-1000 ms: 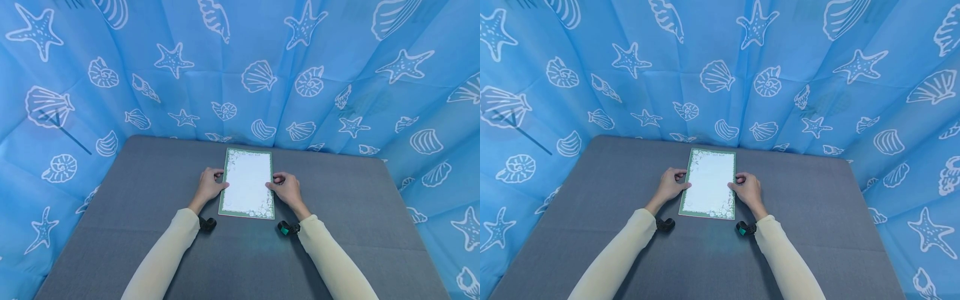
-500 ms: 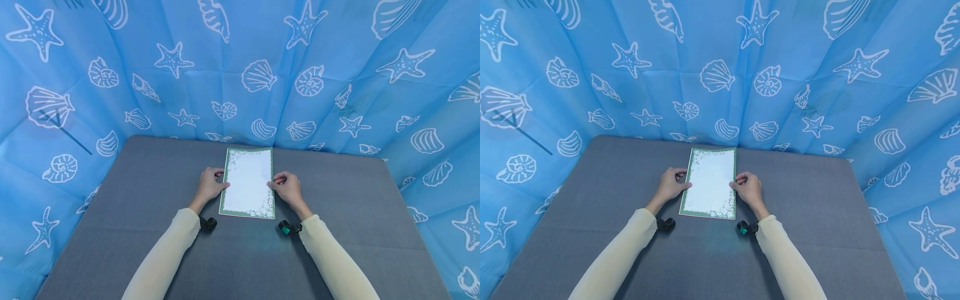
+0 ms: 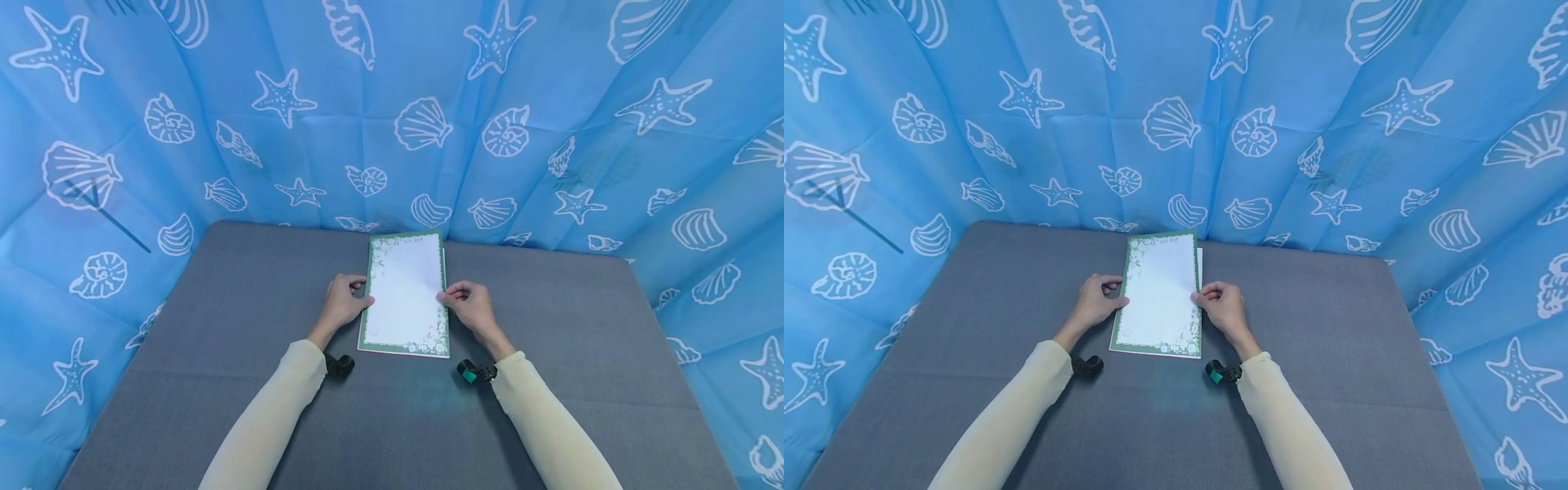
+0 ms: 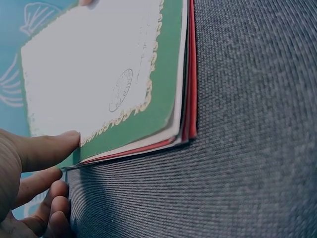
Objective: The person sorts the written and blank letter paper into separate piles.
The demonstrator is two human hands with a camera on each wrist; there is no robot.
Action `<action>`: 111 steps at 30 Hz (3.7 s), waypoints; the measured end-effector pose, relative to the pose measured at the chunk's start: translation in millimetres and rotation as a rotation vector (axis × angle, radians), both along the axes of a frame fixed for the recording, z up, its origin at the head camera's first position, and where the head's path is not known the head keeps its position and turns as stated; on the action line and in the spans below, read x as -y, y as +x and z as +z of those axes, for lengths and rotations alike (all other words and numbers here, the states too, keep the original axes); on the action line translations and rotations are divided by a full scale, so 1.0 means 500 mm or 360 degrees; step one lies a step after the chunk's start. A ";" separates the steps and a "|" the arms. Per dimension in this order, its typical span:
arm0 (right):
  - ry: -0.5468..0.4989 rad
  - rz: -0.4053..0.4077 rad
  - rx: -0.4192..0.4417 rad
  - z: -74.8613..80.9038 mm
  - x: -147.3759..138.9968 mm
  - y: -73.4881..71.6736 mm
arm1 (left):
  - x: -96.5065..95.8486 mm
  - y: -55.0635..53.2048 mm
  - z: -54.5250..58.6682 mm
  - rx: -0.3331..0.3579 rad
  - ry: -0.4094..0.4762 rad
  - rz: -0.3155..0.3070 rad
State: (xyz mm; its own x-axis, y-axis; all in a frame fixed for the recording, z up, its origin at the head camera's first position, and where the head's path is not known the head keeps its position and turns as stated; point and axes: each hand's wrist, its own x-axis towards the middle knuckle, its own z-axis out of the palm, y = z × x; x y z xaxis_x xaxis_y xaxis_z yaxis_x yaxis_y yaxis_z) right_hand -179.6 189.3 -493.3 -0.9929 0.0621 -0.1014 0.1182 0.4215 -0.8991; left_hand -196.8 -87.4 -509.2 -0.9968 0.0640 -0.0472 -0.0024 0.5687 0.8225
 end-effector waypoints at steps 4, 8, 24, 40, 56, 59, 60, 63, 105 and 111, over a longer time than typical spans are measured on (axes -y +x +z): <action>-0.0083 -0.0008 0.0002 -0.005 -0.003 -0.003 | 0.001 0.001 0.001 0.0015 0.0048 0.0018; -0.0128 -0.0033 0.0040 -0.007 -0.004 -0.006 | 0.000 0.001 0.004 0.0044 0.0091 0.0043; -0.0183 -0.0040 0.0010 -0.003 -0.006 -0.004 | 0.009 0.001 0.007 -0.0074 0.0459 0.0132; -0.0387 0.0033 -0.0027 0.035 -0.002 -0.004 | 0.029 -0.003 0.072 0.0028 0.0672 0.0052; -0.0443 0.0117 -0.0052 0.095 0.027 -0.013 | 0.069 -0.001 0.131 0.0050 0.0709 0.0071; -0.0473 0.0129 -0.0057 0.101 0.041 -0.016 | 0.083 0.000 0.139 0.0058 0.0690 0.0080; -0.0487 0.0134 -0.0059 0.103 0.047 -0.017 | 0.089 -0.001 0.140 0.0058 0.0680 0.0086; -0.0539 0.0149 -0.0060 0.104 0.066 -0.021 | 0.107 -0.001 0.144 0.0070 0.0661 0.0105; -0.0427 0.0146 0.0315 0.035 0.316 -0.064 | 0.289 0.004 0.081 0.0271 0.0358 0.0422; -0.0354 0.0194 0.0323 0.033 0.328 -0.060 | 0.294 0.003 0.066 0.0261 0.0313 0.0456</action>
